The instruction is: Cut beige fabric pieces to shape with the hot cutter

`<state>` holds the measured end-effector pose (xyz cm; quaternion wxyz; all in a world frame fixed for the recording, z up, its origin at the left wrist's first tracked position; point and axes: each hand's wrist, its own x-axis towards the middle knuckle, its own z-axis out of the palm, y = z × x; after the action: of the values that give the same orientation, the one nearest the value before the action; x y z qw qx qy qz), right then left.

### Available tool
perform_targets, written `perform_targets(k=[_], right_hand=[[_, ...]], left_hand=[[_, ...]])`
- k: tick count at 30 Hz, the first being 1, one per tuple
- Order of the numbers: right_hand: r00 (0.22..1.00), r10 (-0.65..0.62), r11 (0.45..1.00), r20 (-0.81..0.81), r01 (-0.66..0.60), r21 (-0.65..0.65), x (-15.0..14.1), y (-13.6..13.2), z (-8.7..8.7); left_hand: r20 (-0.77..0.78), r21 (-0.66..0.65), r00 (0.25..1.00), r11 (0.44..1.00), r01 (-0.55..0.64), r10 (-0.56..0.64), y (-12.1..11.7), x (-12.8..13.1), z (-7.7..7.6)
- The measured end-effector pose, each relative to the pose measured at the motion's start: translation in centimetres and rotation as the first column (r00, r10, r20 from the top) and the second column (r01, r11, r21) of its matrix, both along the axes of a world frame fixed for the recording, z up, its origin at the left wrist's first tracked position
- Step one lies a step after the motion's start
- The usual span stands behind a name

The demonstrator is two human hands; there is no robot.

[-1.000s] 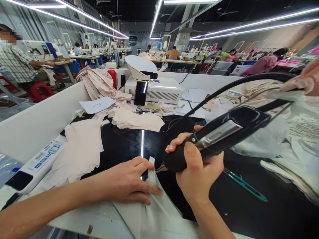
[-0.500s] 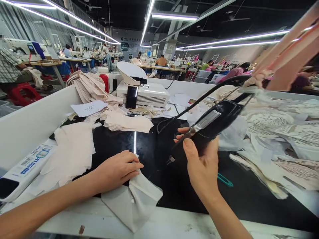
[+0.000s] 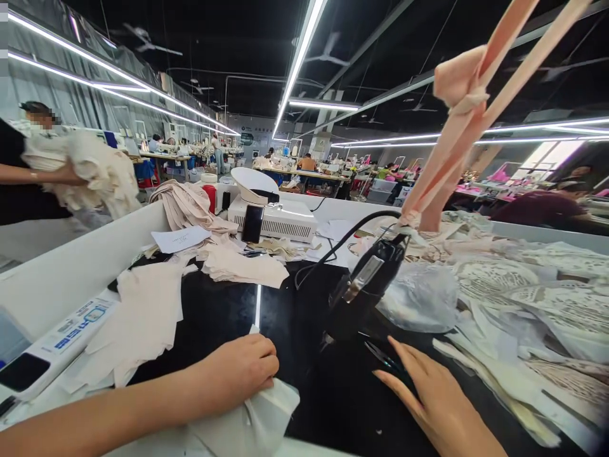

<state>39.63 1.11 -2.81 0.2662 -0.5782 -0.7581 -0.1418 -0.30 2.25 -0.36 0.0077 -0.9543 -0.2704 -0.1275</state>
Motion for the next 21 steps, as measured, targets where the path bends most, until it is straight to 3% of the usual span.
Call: perform_targets(k=[3, 5, 8, 12, 16, 21], right_hand=[[0.999, -0.004, 1.000, 0.039, 0.004, 0.006, 1.2, 0.4, -1.5], [1.000, -0.004, 1.000, 0.007, 0.004, 0.021, 0.9, 1.0, -2.0], [0.998, 0.024, 1.000, -0.062, -0.025, -0.016, 0.2, 1.5, -2.0], [0.981, 0.048, 0.991, -0.189, -0.070, -0.112, -0.6, 1.1, -0.9], [0.952, -0.037, 0.985, -0.303, -0.017, -0.172, -2.0, -0.3, 0.3], [0.851, -0.165, 0.962, -0.499, 0.026, -0.273, -3.0, -2.3, 1.0]], left_hand=[[-0.131, 0.121, 0.991, 0.992, 0.017, -0.001, -0.1, 0.3, 0.4], [-0.161, 0.120, 0.986, 0.993, -0.016, 0.036, -0.3, 0.6, 0.8], [-0.143, -0.082, 0.976, 0.981, -0.178, 0.166, -0.4, 1.0, 1.3], [-0.118, -0.295, 0.953, 0.906, -0.302, 0.279, -0.3, 0.7, 2.1], [-0.016, -0.481, 0.942, 0.824, -0.301, 0.335, -0.2, -0.2, 2.6], [0.124, -0.738, 0.914, 0.652, -0.175, 0.386, -0.5, -0.6, 2.7]])
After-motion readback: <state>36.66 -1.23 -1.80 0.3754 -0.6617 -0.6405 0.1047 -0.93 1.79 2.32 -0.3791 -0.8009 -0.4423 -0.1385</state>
